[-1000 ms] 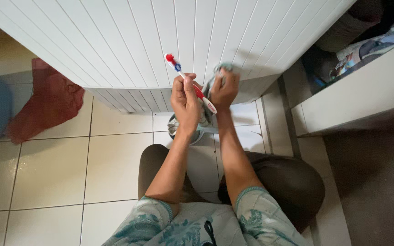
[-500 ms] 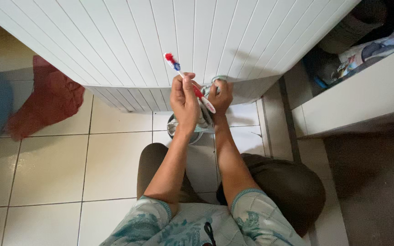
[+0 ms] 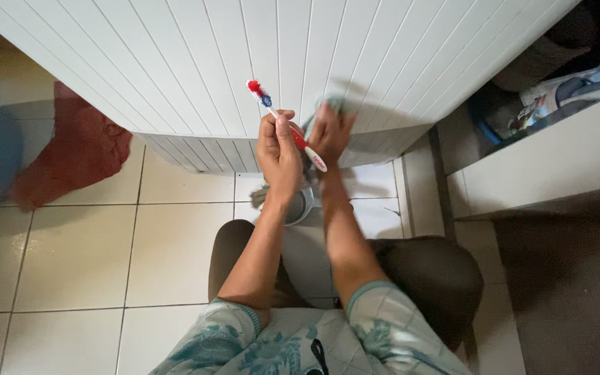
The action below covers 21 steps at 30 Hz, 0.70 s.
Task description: The person scrubs the lower edge of a white cabinet using a toothbrush and wipes the surface with a cloth. They repeatedly dip the cloth into a metal pot on the floor to wet it and continue cleaning the cabinet's base.
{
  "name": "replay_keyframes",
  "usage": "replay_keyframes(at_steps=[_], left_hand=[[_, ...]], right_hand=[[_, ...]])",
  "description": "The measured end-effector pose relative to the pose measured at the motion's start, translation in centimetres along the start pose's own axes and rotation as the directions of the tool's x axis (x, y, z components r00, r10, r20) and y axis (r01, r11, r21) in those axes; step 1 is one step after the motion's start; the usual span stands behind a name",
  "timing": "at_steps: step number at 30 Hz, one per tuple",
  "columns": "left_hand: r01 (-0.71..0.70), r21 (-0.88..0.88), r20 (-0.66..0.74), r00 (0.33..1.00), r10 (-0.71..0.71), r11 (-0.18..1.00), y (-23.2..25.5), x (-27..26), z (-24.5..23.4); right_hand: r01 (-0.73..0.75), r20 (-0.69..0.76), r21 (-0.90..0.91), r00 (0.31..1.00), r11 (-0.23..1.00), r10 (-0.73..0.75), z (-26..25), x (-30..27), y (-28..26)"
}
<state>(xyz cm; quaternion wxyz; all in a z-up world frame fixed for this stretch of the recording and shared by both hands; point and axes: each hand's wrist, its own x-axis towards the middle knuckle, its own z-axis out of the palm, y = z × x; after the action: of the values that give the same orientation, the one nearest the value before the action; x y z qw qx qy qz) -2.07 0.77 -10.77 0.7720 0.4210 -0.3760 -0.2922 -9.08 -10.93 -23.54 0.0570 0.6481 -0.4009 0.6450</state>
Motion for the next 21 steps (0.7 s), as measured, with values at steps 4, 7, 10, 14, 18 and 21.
replay_keyframes(at_steps=[4, 7, 10, 14, 18, 21], left_hand=[[-0.001, 0.020, 0.009, 1.000, 0.001, 1.000, -0.5, -0.1, -0.7], [0.010, -0.001, 0.008, 1.000, -0.010, 1.000, -0.2, -0.2, -1.4], [0.036, -0.006, -0.008, 0.999, -0.036, 0.999, 0.5, -0.2, -2.0], [0.024, -0.034, 0.001, 1.000, -0.024, 0.999, 0.7, 0.1, -1.4], [-0.011, 0.092, 0.022, 1.000, 0.009, 0.996, -0.1, -0.3, -1.5], [0.017, 0.159, 0.080, 0.996, -0.030, 0.987, -0.2, -0.2, -2.0]], right_hand=[[-0.091, 0.112, 0.074, 0.990, 0.993, 0.082, -1.5, -4.5, -0.1], [-0.115, 0.074, -0.025, 0.990, 0.993, 0.116, -1.0, -1.1, -1.8], [-0.054, -0.026, 0.134, 0.998, 0.989, 0.058, -1.4, 4.1, -3.8], [-0.048, -0.055, 0.104, 0.997, 0.993, 0.054, -1.4, 5.3, -3.4], [-0.165, 0.076, 0.081, 0.984, 0.983, 0.159, -1.3, -2.9, -2.0], [-0.139, 0.187, 0.100, 0.975, 0.985, 0.118, -2.0, -6.8, 0.0]])
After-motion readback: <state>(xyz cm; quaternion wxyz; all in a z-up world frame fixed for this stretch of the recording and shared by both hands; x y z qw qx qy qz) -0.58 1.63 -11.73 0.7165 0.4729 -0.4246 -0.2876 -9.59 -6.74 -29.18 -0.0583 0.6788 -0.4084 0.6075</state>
